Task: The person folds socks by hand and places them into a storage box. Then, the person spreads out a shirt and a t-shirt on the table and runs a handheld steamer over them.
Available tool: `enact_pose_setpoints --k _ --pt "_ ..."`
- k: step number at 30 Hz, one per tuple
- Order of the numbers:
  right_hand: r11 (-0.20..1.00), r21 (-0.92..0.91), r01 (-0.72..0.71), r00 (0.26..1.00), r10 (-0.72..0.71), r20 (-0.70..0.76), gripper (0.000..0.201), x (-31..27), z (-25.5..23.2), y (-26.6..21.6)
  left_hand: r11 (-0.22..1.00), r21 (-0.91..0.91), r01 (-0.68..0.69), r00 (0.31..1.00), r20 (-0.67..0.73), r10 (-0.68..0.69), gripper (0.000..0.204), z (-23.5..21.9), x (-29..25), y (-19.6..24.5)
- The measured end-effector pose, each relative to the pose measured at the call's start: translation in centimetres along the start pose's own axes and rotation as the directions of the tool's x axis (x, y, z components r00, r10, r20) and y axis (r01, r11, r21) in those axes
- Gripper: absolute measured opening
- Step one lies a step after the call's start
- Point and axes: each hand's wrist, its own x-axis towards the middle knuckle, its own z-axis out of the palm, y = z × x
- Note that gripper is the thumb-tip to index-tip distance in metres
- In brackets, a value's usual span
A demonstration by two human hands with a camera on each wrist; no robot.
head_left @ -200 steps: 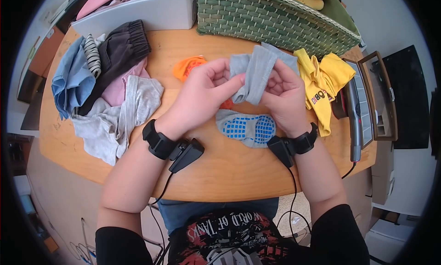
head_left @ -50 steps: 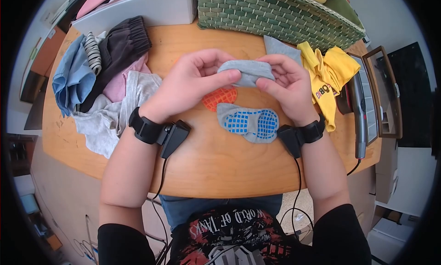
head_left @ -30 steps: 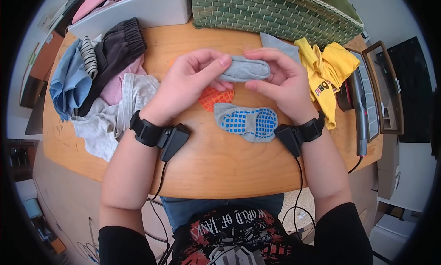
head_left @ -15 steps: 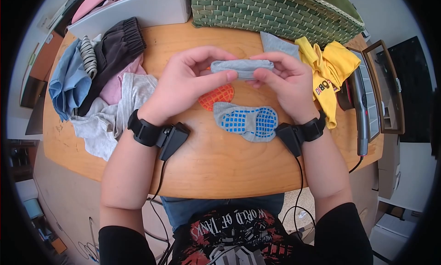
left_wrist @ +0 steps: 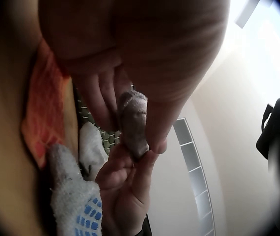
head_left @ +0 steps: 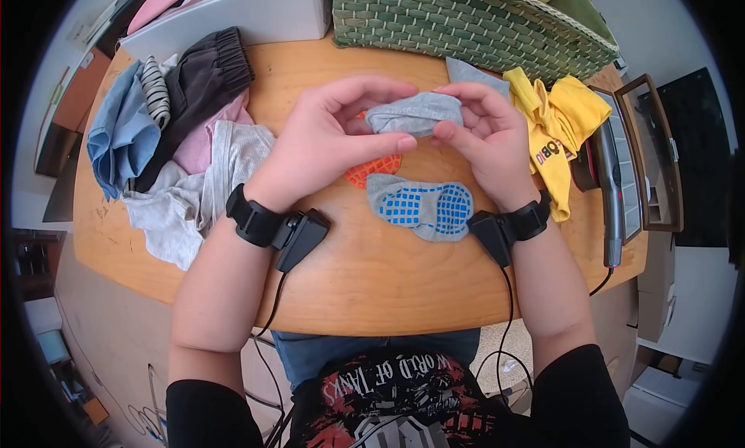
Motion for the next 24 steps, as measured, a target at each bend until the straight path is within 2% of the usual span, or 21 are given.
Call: enact_pose_setpoints --k 2,9,11,13,16,19,24 --pt "1.0 0.0 -0.014 1.0 0.014 0.002 0.038 0.0 -0.2 0.1 0.995 0.026 0.093 0.994 0.045 -0.094 0.045 -0.2 -0.1 0.2" --pt "0.998 -0.011 -0.061 0.998 0.061 -0.008 0.034 -0.2 -0.5 0.2 0.993 0.061 0.099 0.993 0.06 -0.102 0.043 -0.7 0.0 0.5" --pt "0.998 -0.011 -0.061 0.998 0.061 -0.006 0.033 -0.2 -0.4 0.3 0.998 0.031 0.059 0.994 0.086 -0.061 0.043 -0.2 -0.1 0.6" --pt "0.998 -0.046 0.032 0.999 -0.03 0.038 0.035 -0.4 0.0 0.4 0.997 0.06 0.056 0.994 0.095 -0.061 0.044 0.4 -0.3 0.5" --pt "0.999 0.007 0.054 0.998 -0.054 0.027 0.033 -0.4 1.0 -0.5 0.994 0.105 0.037 0.996 0.078 -0.046 0.045 0.3 -0.2 0.1" --pt "0.997 0.039 0.074 0.997 -0.075 0.031 0.031 -0.2 0.0 0.3 0.992 0.12 0.027 0.998 0.058 -0.034 0.044 -0.2 0.1 0.0" --pt "0.994 -0.003 0.106 0.994 -0.106 0.033 0.025 -0.1 -0.1 0.5 0.996 0.086 0.008 0.996 0.088 -0.016 0.04 0.0 -0.1 0.1"
